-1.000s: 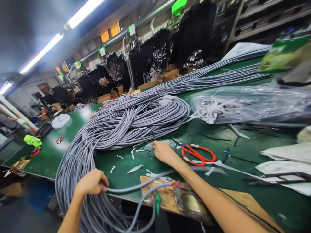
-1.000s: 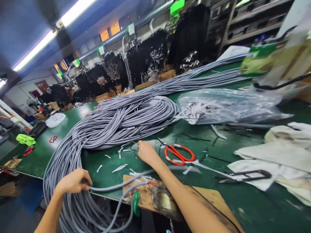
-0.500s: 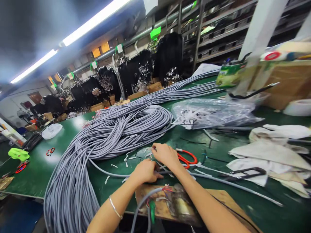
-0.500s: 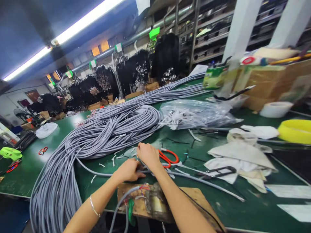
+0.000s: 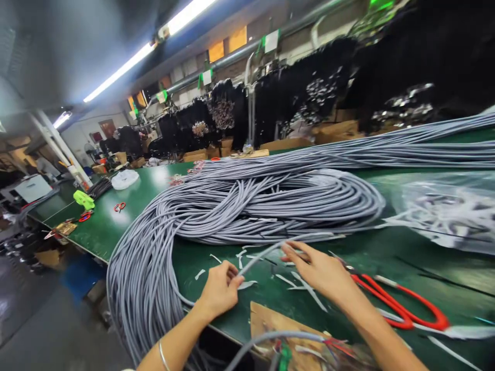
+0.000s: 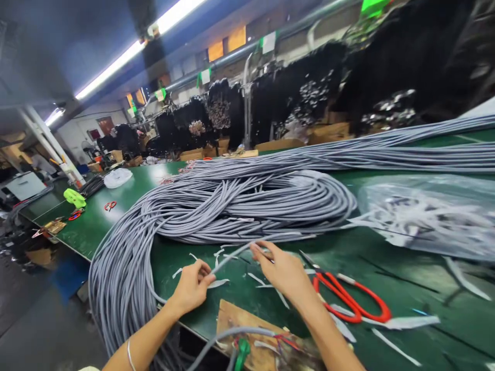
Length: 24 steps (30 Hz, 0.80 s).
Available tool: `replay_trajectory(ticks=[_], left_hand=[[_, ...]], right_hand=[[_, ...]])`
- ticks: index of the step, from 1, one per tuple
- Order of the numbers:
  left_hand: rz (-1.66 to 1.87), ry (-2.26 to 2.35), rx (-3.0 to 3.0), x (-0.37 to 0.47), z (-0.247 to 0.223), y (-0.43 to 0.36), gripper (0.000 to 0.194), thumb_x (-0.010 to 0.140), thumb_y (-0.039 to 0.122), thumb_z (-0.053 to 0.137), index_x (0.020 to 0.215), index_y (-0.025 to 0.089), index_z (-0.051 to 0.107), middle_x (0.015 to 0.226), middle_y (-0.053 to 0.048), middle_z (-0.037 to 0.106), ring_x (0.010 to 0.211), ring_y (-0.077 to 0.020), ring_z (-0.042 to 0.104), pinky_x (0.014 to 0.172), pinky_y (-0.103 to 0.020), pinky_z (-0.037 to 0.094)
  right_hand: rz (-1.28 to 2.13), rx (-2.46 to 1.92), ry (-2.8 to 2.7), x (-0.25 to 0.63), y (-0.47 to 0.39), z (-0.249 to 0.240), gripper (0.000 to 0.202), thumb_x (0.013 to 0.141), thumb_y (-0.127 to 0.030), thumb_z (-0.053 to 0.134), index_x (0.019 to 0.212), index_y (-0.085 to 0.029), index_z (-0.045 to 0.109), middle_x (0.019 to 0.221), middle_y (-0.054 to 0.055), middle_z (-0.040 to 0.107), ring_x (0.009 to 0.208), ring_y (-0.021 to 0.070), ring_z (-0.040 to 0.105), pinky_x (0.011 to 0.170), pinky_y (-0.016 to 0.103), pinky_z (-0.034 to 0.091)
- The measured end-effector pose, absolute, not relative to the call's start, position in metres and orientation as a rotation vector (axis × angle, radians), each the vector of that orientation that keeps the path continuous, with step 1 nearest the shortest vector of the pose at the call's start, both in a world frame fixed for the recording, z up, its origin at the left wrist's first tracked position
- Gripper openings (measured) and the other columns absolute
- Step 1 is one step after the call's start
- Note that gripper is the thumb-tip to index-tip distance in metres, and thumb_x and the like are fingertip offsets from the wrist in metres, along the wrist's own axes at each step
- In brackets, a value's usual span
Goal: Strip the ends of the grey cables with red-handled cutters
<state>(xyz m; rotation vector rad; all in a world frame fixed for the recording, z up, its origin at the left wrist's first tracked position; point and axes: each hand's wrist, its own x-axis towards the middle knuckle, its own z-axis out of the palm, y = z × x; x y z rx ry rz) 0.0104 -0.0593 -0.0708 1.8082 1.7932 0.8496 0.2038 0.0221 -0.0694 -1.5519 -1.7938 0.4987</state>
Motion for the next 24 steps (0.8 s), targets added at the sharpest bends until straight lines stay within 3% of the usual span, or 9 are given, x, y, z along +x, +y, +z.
replay_trajectory(ticks=[3, 9, 13, 16, 18, 21, 24], left_hand=[[1.001, 1.713, 1.704, 0.013, -0.073, -0.081, 0.003, 0.076, 0.014, 0.051, 0.076, 0.016, 0.054, 0.068, -0.001, 0.059, 0.054, -0.0101, 0.052, 0.051, -0.019, 0.039], [1.065, 1.627, 1.587, 0.008, -0.075, -0.105, 0.01, 0.079, 0.018, 0.048, 0.075, 0.015, 0.056, 0.059, 0.001, 0.055, 0.047, -0.0086, 0.048, 0.046, -0.019, 0.035], [1.098, 1.839, 2.005, -0.012, -0.064, -0.101, 0.024, 0.084, 0.021, 0.044, 0.066, 0.015, 0.06, 0.067, -0.005, 0.06, 0.068, -0.0161, 0.057, 0.067, -0.028, 0.045], [1.153, 2.37, 2.146, -0.046, -0.047, -0.085, 0.018, 0.079, 0.019, 0.052, 0.092, 0.017, 0.065, 0.104, -0.013, 0.059, 0.105, -0.0268, 0.05, 0.092, -0.043, 0.036], [1.02, 2.795, 1.971, -0.072, -0.036, -0.072, 0.042, 0.073, 0.017, 0.057, 0.115, 0.02, 0.057, 0.124, -0.015, 0.049, 0.117, -0.0325, 0.04, 0.097, -0.051, 0.03], [0.781, 3.021, 1.768, -0.106, -0.027, -0.056, 0.066, 0.065, 0.019, 0.062, 0.129, 0.016, 0.046, 0.127, -0.018, 0.047, 0.113, -0.0343, 0.045, 0.094, -0.047, 0.035], [0.658, 2.888, 1.859, -0.132, -0.015, -0.046, 0.062, 0.064, 0.011, 0.055, 0.125, 0.019, 0.05, 0.109, -0.012, 0.063, 0.095, -0.0296, 0.058, 0.084, -0.038, 0.043]], right_hand=[[0.748, -1.478, -1.725, 0.201, 0.026, -0.073, 0.044, 0.069, -0.05, 0.047, 0.096, -0.02, 0.064, 0.059, 0.005, 0.07, 0.069, 0.028, 0.067, 0.062, 0.035, 0.048], [0.722, -1.383, -1.564, 0.203, 0.017, -0.055, 0.037, 0.06, -0.052, 0.049, 0.08, -0.024, 0.065, 0.064, 0.005, 0.071, 0.066, 0.026, 0.066, 0.055, 0.032, 0.047], [0.776, -1.319, -1.544, 0.201, 0.01, -0.045, 0.03, 0.058, -0.048, 0.051, 0.069, -0.023, 0.064, 0.06, 0.004, 0.069, 0.063, 0.0237, 0.066, 0.057, 0.03, 0.048], [0.793, -1.301, -1.549, 0.199, 0.008, -0.043, 0.027, 0.058, -0.046, 0.051, 0.066, -0.023, 0.064, 0.059, 0.003, 0.068, 0.061, 0.0228, 0.066, 0.06, 0.03, 0.05], [0.8, -1.304, -1.569, 0.199, 0.008, -0.043, 0.027, 0.058, -0.045, 0.051, 0.067, -0.023, 0.065, 0.059, 0.003, 0.068, 0.061, 0.0229, 0.066, 0.06, 0.031, 0.05], [0.809, -1.298, -1.605, 0.201, 0.007, -0.044, 0.026, 0.059, -0.043, 0.052, 0.067, -0.022, 0.066, 0.06, 0.003, 0.068, 0.061, 0.0228, 0.066, 0.061, 0.031, 0.051], [0.796, -1.249, -1.614, 0.203, 0.006, -0.046, 0.023, 0.061, -0.041, 0.053, 0.067, -0.023, 0.066, 0.059, 0.003, 0.068, 0.058, 0.0218, 0.065, 0.057, 0.029, 0.05]])
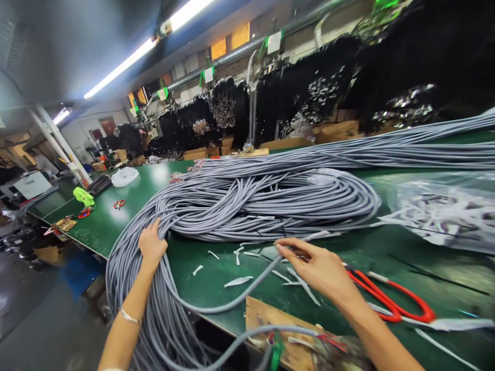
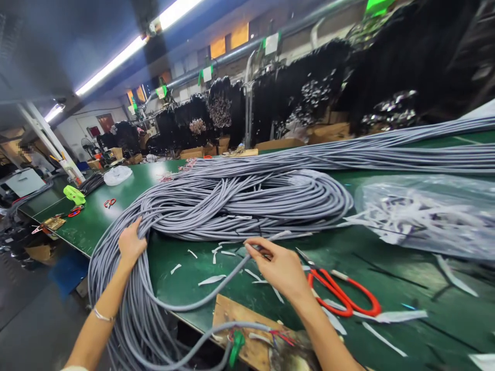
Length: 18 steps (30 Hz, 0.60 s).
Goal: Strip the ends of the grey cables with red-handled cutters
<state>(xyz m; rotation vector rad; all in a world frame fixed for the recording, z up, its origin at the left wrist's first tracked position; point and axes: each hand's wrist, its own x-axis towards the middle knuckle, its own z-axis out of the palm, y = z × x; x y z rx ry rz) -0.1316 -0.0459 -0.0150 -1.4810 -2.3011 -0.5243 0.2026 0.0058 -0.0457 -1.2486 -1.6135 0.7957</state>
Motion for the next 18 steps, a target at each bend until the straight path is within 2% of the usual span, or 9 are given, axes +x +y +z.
replay_trajectory(ticks=[2, 4, 7, 10, 15, 18], left_hand=[[-0.521, -2.29, -1.562, -0.149, -0.001, -0.041, 0.061, 0.063, 0.008, 0.053, 0.121, 0.024, 0.055, 0.097, -0.006, 0.069, 0.086, -0.0259, 0.062, 0.078, -0.033, 0.046], [-0.515, -2.268, -1.625, -0.169, 0.019, -0.035, 0.058, 0.061, 0.008, 0.054, 0.117, 0.025, 0.059, 0.094, -0.003, 0.07, 0.083, -0.0243, 0.063, 0.075, -0.03, 0.046], [-0.521, -2.214, -1.725, -0.194, 0.049, -0.023, 0.051, 0.063, 0.009, 0.056, 0.112, 0.022, 0.062, 0.099, -0.002, 0.069, 0.089, -0.0229, 0.062, 0.08, -0.028, 0.045], [-0.548, -2.162, -1.805, -0.208, 0.068, -0.018, 0.046, 0.064, 0.01, 0.059, 0.11, 0.019, 0.063, 0.114, -0.006, 0.063, 0.102, -0.0241, 0.056, 0.092, -0.032, 0.038], [-0.656, -2.102, -1.913, -0.181, 0.058, -0.034, 0.033, 0.064, 0.017, 0.068, 0.096, 0.018, 0.068, 0.116, -0.009, 0.061, 0.112, -0.0274, 0.048, 0.102, -0.042, 0.028], [-0.82, -2.039, -1.965, -0.13, 0.029, -0.045, 0.023, 0.08, 0.019, 0.052, 0.099, 0.016, 0.065, 0.116, -0.011, 0.06, 0.112, -0.0237, 0.049, 0.1, -0.042, 0.032]], right_hand=[[0.78, -1.232, -1.594, 0.202, 0.003, -0.046, 0.024, 0.063, -0.041, 0.053, 0.068, -0.022, 0.066, 0.055, 0.002, 0.067, 0.053, 0.0208, 0.063, 0.051, 0.028, 0.048], [0.757, -1.233, -1.558, 0.198, -0.001, -0.045, 0.026, 0.065, -0.043, 0.053, 0.07, -0.021, 0.066, 0.053, 0.002, 0.066, 0.049, 0.0194, 0.061, 0.047, 0.027, 0.046], [0.725, -1.219, -1.527, 0.19, -0.009, -0.042, 0.03, 0.067, -0.045, 0.051, 0.071, -0.02, 0.066, 0.057, 0.003, 0.066, 0.049, 0.017, 0.059, 0.048, 0.025, 0.045], [0.732, -1.158, -1.563, 0.183, -0.015, -0.039, 0.031, 0.068, -0.045, 0.051, 0.072, -0.019, 0.067, 0.064, 0.004, 0.069, 0.051, 0.016, 0.059, 0.051, 0.026, 0.046], [0.738, -1.086, -1.74, 0.183, -0.014, -0.039, 0.027, 0.069, -0.042, 0.05, 0.068, -0.021, 0.067, 0.059, 0.002, 0.067, 0.051, 0.0161, 0.059, 0.053, 0.026, 0.046], [0.772, -1.083, -1.79, 0.183, -0.012, -0.039, 0.021, 0.068, -0.036, 0.052, 0.072, -0.022, 0.068, 0.057, 0.001, 0.065, 0.052, 0.0166, 0.06, 0.054, 0.026, 0.046]])
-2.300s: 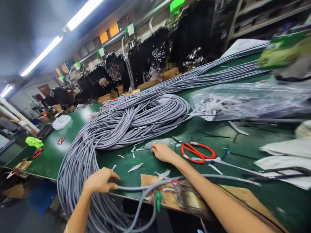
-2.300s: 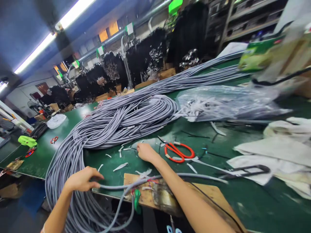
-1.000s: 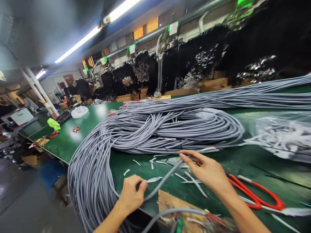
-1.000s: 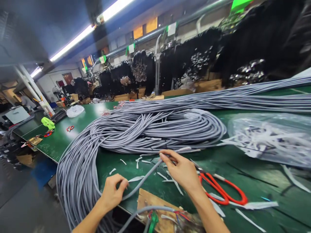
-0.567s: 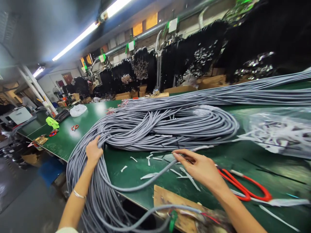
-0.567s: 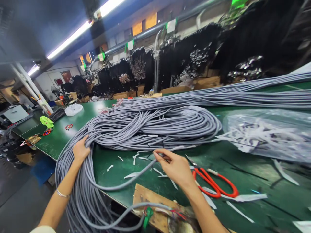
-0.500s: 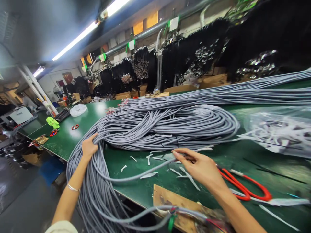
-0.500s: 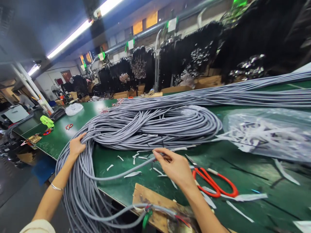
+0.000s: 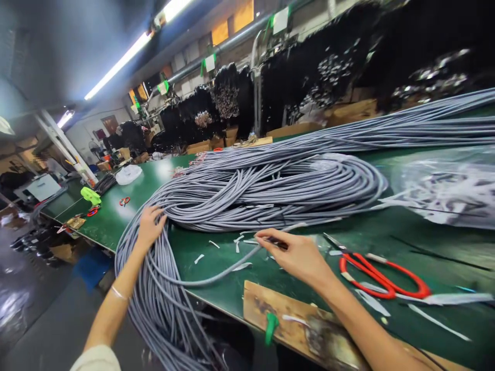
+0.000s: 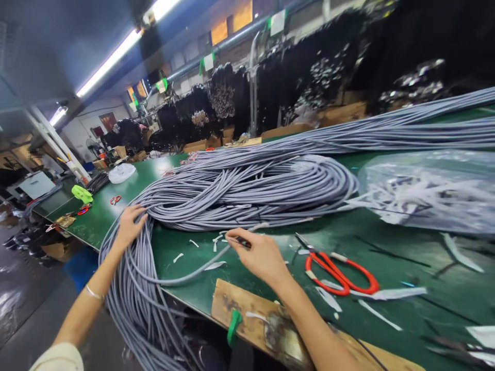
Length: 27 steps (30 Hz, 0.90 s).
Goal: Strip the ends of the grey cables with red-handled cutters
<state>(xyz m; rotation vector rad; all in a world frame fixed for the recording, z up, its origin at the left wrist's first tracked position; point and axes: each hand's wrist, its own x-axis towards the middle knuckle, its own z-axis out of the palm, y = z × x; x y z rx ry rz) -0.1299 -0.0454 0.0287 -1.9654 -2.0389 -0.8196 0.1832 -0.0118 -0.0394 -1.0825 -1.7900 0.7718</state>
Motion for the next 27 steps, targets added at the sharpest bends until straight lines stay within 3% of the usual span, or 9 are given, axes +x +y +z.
replay_trajectory(ticks=[2, 5, 9, 12, 15, 18, 27], left_hand=[[-0.911, -1.98, -2.115, -0.084, 0.006, -0.046, 0.027, 0.086, 0.017, 0.042, 0.099, 0.015, 0.065, 0.106, -0.01, 0.065, 0.103, -0.0188, 0.056, 0.095, -0.035, 0.039], [-0.988, -1.844, -2.454, -0.01, -0.021, -0.037, 0.027, 0.087, 0.021, 0.044, 0.107, 0.019, 0.063, 0.098, -0.003, 0.068, 0.088, -0.013, 0.062, 0.08, -0.023, 0.047], [-1.315, -1.777, -2.955, 0.058, -0.029, -0.015, 0.04, 0.093, 0.027, 0.029, 0.124, 0.015, 0.051, 0.078, -0.004, 0.069, 0.06, -0.0113, 0.06, 0.058, -0.021, 0.048], [-1.481, -1.689, -2.854, 0.07, -0.024, 0.002, 0.036, 0.09, 0.028, 0.036, 0.113, 0.016, 0.061, 0.079, -0.005, 0.069, 0.064, -0.014, 0.059, 0.065, -0.025, 0.047], [-1.45, -1.561, -2.88, 0.061, -0.023, 0.011, 0.026, 0.084, 0.024, 0.048, 0.099, 0.017, 0.069, 0.088, -0.006, 0.071, 0.073, -0.0165, 0.061, 0.072, -0.027, 0.046], [-1.436, -1.57, -2.881, 0.052, -0.028, 0.011, 0.025, 0.083, 0.019, 0.048, 0.091, 0.016, 0.071, 0.08, -0.006, 0.071, 0.067, -0.0158, 0.059, 0.067, -0.026, 0.046], [-1.543, -1.624, -2.763, 0.061, -0.029, -0.003, 0.021, 0.079, 0.024, 0.053, 0.08, 0.015, 0.072, 0.059, -0.003, 0.057, 0.05, -0.0113, 0.047, 0.048, -0.022, 0.037]], right_hand=[[0.801, -1.086, -1.793, 0.183, -0.011, -0.04, 0.03, 0.067, -0.034, 0.053, 0.09, -0.021, 0.067, 0.055, 0.0, 0.064, 0.05, 0.0168, 0.06, 0.053, 0.026, 0.046], [0.808, -1.102, -1.775, 0.183, -0.011, -0.038, 0.057, 0.07, -0.035, 0.051, 0.123, -0.015, 0.051, 0.048, -0.004, 0.056, 0.043, 0.0167, 0.056, 0.048, 0.025, 0.044], [0.702, -1.16, -1.645, 0.19, -0.009, -0.033, 0.063, 0.077, -0.038, 0.044, 0.133, -0.01, 0.036, 0.042, -0.007, 0.052, 0.04, 0.0174, 0.055, 0.047, 0.026, 0.044], [0.62, -1.162, -1.385, 0.2, -0.003, -0.029, 0.057, 0.077, -0.043, 0.046, 0.124, -0.011, 0.042, 0.05, -0.002, 0.06, 0.049, 0.0178, 0.06, 0.054, 0.027, 0.047], [0.615, -1.152, -1.305, 0.206, 0.001, -0.028, 0.035, 0.074, -0.048, 0.049, 0.085, -0.016, 0.059, 0.055, 0.003, 0.063, 0.052, 0.0178, 0.061, 0.053, 0.026, 0.047], [0.697, -1.143, -1.36, 0.204, 0.002, -0.029, 0.037, 0.07, -0.053, 0.052, 0.057, -0.019, 0.055, 0.049, 0.004, 0.061, 0.044, 0.0157, 0.056, 0.045, 0.025, 0.043], [0.907, -1.093, -1.323, 0.196, 0.001, -0.032, 0.045, 0.064, -0.062, 0.057, 0.055, -0.019, 0.051, 0.042, -0.002, 0.05, 0.04, 0.0116, 0.047, 0.041, 0.023, 0.038]])
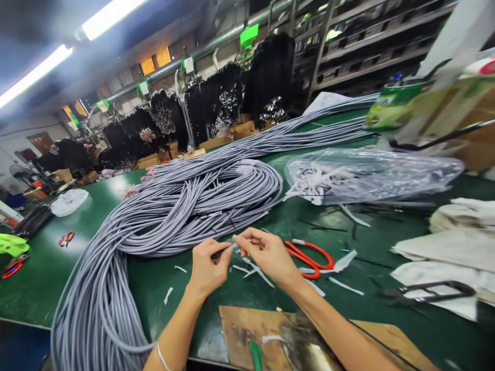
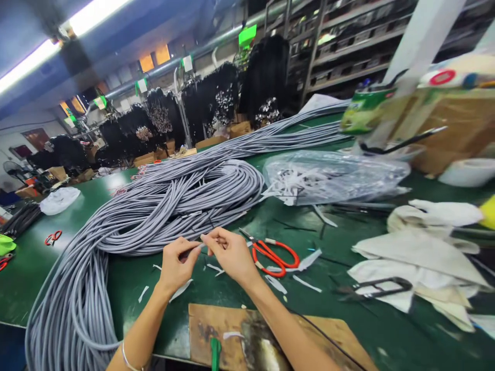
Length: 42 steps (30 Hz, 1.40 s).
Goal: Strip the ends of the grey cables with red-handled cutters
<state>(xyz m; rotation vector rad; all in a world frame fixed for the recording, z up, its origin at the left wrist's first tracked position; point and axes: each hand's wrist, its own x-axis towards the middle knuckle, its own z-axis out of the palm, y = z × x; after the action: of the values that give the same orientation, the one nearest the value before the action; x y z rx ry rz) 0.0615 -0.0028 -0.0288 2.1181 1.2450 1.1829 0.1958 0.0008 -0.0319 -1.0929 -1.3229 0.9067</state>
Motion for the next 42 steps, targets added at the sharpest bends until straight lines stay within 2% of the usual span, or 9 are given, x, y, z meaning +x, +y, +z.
replay_trajectory(ticks=[3, 6, 11, 15, 22, 26, 30, 36, 42], left_hand=[[1.265, 1.284, 2.043, 0.062, -0.026, -0.005, 0.021, 0.079, 0.024, 0.053, 0.084, 0.015, 0.072, 0.058, -0.003, 0.057, 0.051, -0.0114, 0.046, 0.05, -0.022, 0.037], [1.377, 1.35, 1.954, 0.06, -0.023, -0.005, 0.023, 0.08, 0.024, 0.051, 0.087, 0.015, 0.072, 0.061, -0.003, 0.058, 0.055, -0.0117, 0.048, 0.052, -0.022, 0.038], [1.426, 1.373, 1.904, 0.059, -0.022, -0.006, 0.024, 0.082, 0.025, 0.051, 0.087, 0.015, 0.072, 0.061, -0.003, 0.059, 0.054, -0.0116, 0.048, 0.051, -0.022, 0.037], [1.374, 1.352, 1.939, 0.062, -0.022, -0.009, 0.024, 0.082, 0.025, 0.05, 0.087, 0.015, 0.072, 0.062, -0.003, 0.059, 0.054, -0.0114, 0.048, 0.051, -0.022, 0.037], [1.366, 1.33, 2.001, 0.063, -0.025, -0.01, 0.023, 0.082, 0.022, 0.05, 0.087, 0.015, 0.071, 0.063, -0.004, 0.06, 0.053, -0.0106, 0.047, 0.048, -0.02, 0.038], [1.414, 1.368, 2.102, 0.067, -0.03, -0.012, 0.024, 0.081, 0.02, 0.049, 0.091, 0.013, 0.07, 0.063, -0.004, 0.057, 0.046, -0.009, 0.042, 0.041, -0.02, 0.034], [1.358, 1.353, 2.088, 0.072, -0.031, -0.011, 0.023, 0.079, 0.018, 0.05, 0.083, 0.014, 0.072, 0.058, -0.003, 0.056, 0.048, -0.01, 0.045, 0.045, -0.021, 0.035], [1.367, 1.342, 1.948, 0.07, -0.028, -0.009, 0.02, 0.077, 0.017, 0.052, 0.077, 0.014, 0.072, 0.059, -0.004, 0.06, 0.05, -0.0108, 0.049, 0.046, -0.021, 0.037], [1.465, 1.421, 2.026, 0.069, -0.028, -0.012, 0.022, 0.077, 0.018, 0.051, 0.078, 0.012, 0.072, 0.058, -0.004, 0.059, 0.046, -0.0098, 0.045, 0.042, -0.02, 0.033]], right_hand=[[0.776, -1.139, -1.284, 0.195, 0.0, -0.033, 0.043, 0.069, -0.063, 0.051, 0.065, -0.019, 0.051, 0.043, -0.004, 0.048, 0.039, 0.0116, 0.045, 0.04, 0.023, 0.036], [0.544, -1.256, -1.355, 0.193, -0.005, -0.033, 0.04, 0.079, -0.056, 0.041, 0.078, -0.019, 0.055, 0.051, -0.001, 0.054, 0.043, 0.0134, 0.049, 0.043, 0.024, 0.038], [0.318, -1.301, -1.652, 0.191, -0.013, -0.034, 0.044, 0.087, -0.045, 0.029, 0.064, -0.021, 0.057, 0.058, 0.004, 0.063, 0.049, 0.0146, 0.055, 0.051, 0.024, 0.039], [0.229, -1.32, -1.687, 0.19, -0.015, -0.036, 0.047, 0.089, -0.044, 0.028, 0.061, -0.02, 0.058, 0.056, 0.003, 0.062, 0.048, 0.0135, 0.053, 0.049, 0.023, 0.037], [0.3, -1.317, -1.666, 0.191, -0.014, -0.035, 0.052, 0.088, -0.048, 0.03, 0.052, -0.019, 0.054, 0.04, -0.002, 0.047, 0.036, 0.0092, 0.039, 0.039, 0.021, 0.029], [0.329, -1.276, -1.637, 0.191, -0.013, -0.036, 0.049, 0.088, -0.043, 0.032, 0.052, -0.018, 0.055, 0.04, -0.002, 0.048, 0.035, 0.0083, 0.04, 0.037, 0.02, 0.029], [0.126, -1.187, -1.66, 0.189, -0.014, -0.039, 0.045, 0.089, -0.034, 0.035, 0.053, -0.017, 0.055, 0.039, -0.003, 0.047, 0.034, 0.0082, 0.039, 0.037, 0.02, 0.03], [-0.166, -1.062, -1.72, 0.187, -0.014, -0.04, 0.033, 0.088, -0.022, 0.039, 0.065, -0.016, 0.061, 0.057, 0.003, 0.064, 0.045, 0.0108, 0.056, 0.046, 0.02, 0.04], [-0.115, -1.125, -1.7, 0.187, -0.013, -0.038, 0.034, 0.089, -0.023, 0.037, 0.063, -0.017, 0.059, 0.046, -0.001, 0.057, 0.035, 0.0088, 0.049, 0.039, 0.019, 0.036]])
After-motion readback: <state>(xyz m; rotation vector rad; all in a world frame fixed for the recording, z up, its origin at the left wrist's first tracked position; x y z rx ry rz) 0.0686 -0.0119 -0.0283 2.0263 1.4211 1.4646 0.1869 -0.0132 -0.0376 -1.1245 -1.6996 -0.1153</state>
